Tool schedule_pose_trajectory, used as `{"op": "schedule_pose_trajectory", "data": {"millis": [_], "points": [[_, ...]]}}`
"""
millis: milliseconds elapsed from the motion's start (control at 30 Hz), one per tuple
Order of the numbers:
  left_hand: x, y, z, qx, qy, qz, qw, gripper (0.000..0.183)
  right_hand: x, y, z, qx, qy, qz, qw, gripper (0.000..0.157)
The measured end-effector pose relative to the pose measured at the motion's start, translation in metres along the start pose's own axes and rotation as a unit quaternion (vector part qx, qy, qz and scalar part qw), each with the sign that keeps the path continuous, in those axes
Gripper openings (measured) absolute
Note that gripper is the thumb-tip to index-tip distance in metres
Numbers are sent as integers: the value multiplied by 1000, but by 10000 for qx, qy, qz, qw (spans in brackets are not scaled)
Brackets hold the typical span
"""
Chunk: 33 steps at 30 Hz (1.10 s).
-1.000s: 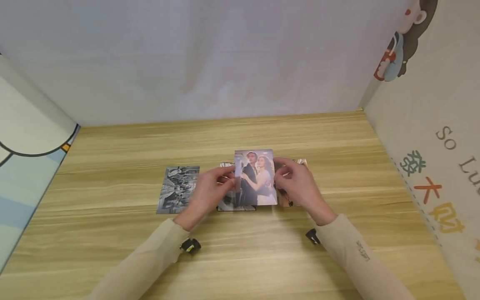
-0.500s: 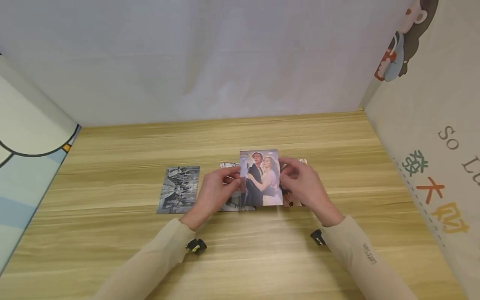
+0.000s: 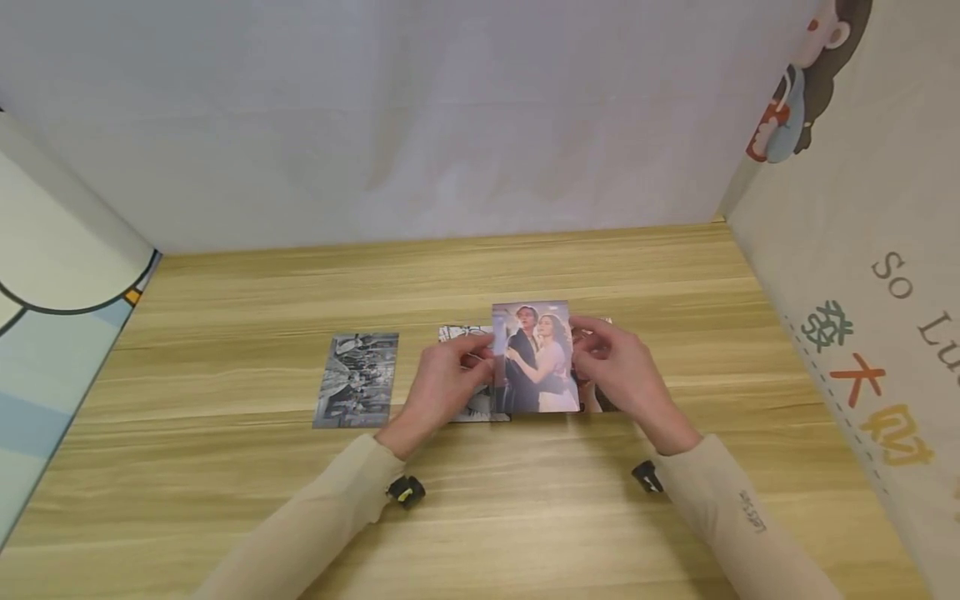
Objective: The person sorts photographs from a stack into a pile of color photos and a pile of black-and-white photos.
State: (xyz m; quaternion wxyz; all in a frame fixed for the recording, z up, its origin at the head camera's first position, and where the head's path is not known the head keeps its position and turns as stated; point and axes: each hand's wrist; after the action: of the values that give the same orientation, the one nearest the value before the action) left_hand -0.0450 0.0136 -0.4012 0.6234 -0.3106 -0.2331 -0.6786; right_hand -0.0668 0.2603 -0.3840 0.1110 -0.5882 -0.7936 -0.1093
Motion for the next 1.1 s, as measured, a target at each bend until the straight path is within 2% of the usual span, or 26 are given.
{"op": "schedule_pose_trajectory", "data": {"millis": [200, 433, 600, 800, 1100], "points": [[-6, -3, 3, -26, -16, -33, 10000, 35, 6, 2, 1, -20, -79, 8, 10000, 54], [-12, -6, 8, -99, -324, 4, 9994, 35, 14, 4, 3, -53, -153, 11, 9999, 54], [-18, -8, 12, 31, -481, -109, 9988, 35, 19, 5, 5, -129, -100, 39, 9999, 53], [-25, -11, 16, 89, -287, -241, 9993, 37, 24, 5, 9, -187, 14, 122, 9997, 52], [-35, -15, 21, 81, -250, -331, 9991, 40, 33, 7, 15, -368, 59, 152, 9992, 52]]}}
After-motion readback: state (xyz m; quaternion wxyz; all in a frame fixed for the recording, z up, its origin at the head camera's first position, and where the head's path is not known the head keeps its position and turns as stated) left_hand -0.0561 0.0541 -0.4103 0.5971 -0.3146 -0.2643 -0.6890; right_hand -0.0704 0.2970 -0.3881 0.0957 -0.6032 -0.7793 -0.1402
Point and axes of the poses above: each hand's wrist, its own y-axis away from the middle knuckle, its own x-axis out of the back of the hand, z = x × y, and after that the axes turned 14 degrees about -y, right-handed
